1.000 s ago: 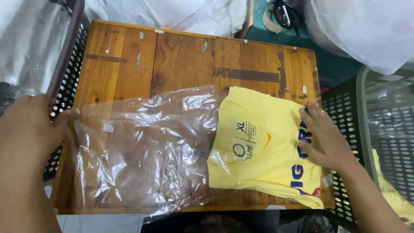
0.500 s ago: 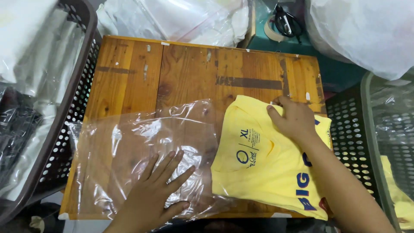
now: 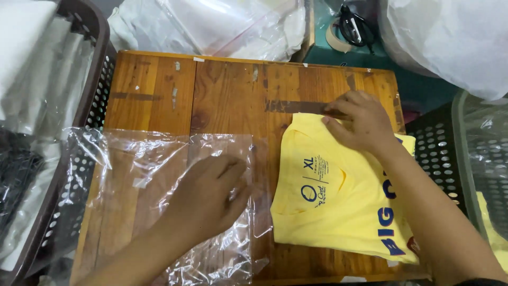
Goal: Folding a yellow t-shirt, placing it into a plastic bag, and using a tagging gun to attach a label.
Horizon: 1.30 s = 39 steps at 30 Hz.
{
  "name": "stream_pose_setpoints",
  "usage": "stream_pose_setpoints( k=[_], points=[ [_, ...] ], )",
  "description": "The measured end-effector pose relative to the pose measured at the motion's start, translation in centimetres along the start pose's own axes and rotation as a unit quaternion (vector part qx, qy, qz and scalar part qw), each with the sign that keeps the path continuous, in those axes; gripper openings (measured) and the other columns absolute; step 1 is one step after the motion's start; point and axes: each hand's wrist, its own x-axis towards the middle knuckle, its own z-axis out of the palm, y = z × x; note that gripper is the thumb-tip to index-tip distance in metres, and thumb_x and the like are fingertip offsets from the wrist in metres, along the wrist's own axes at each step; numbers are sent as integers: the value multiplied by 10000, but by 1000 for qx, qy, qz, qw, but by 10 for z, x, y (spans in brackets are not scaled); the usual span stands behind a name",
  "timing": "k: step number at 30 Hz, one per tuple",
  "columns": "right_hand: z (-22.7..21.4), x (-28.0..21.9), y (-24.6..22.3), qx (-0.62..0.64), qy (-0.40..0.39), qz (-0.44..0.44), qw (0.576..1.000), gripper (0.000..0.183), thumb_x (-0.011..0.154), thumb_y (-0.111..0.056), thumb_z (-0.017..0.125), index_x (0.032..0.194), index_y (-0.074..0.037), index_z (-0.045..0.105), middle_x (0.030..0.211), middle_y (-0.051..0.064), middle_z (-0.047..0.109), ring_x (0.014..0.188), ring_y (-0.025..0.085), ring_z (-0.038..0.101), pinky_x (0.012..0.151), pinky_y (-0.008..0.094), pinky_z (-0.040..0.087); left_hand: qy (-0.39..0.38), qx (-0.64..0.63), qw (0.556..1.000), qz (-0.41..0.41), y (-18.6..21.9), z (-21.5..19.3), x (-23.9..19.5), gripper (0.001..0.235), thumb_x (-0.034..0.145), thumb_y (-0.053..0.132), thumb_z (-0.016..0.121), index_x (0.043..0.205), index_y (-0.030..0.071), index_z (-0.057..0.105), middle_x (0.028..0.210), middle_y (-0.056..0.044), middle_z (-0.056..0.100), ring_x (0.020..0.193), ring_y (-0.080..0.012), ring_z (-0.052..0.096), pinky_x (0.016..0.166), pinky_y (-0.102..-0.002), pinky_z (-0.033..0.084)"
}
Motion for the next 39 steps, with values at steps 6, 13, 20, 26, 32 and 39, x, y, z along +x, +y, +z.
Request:
stream_pose_setpoints(
  k=[6, 13, 20, 26, 32, 39],
  points=[
    [1, 25, -34, 121, 4, -207, 971, 314, 669, -251, 683, 947, -111, 640, 852, 94, 593, 864, 303, 565, 707, 398, 449, -137, -168, 963, -164, -31, 67, 98, 279, 768, 267, 537, 897, 23, 580, 778, -150, 574, 768, -350, 576, 631, -415, 456],
    [22, 35, -14, 257, -40, -188, 947, 131, 779, -152, 579, 881, -117, 653, 831, 33, 614, 787, 244, 577, 667, 338, 469, -91, -284, 921, -250, -52, 107, 96, 172, 759, 149, 609, 922, 92, 614, 777, -81, 627, 768, -245, 626, 633, -327, 486],
    [32, 29, -14, 424, -34, -128, 896, 227, 861, -158, 506, 670, -71, 593, 738, 30, 599, 690, 201, 527, 663, 305, 424, -23, -482, 848, -220, -65, 116, 86, 280, 773, 54, 617, 1007, 131, 483, 784, 0, 601, 636, -43, 475, 556, -149, 388],
    [31, 28, -10, 464, -41, -140, 874, 262, 874, -116, 463, 643, -54, 568, 747, 50, 610, 699, 203, 520, 681, 316, 405, 4, -461, 858, -227, -58, 117, 83, 200, 720, 89, 673, 917, 81, 642, 726, -2, 581, 602, -37, 442, 494, -139, 362],
    [23, 30, -9, 512, -83, -122, 846, 264, 885, -92, 419, 714, -10, 603, 806, 96, 618, 796, 223, 522, 751, 346, 389, 6, -436, 870, -231, -51, 110, 88, 177, 740, 75, 645, 916, 60, 657, 620, -10, 513, 544, -45, 416, 471, -150, 369],
    [33, 31, -4, 533, -118, -111, 831, 276, 877, -114, 427, 712, -3, 618, 836, 100, 629, 827, 224, 516, 781, 353, 377, 19, -364, 910, -199, -39, 98, 94, 180, 698, 173, 693, 850, 83, 661, 640, -41, 568, 574, -102, 522, 492, -188, 446]
  ],
)
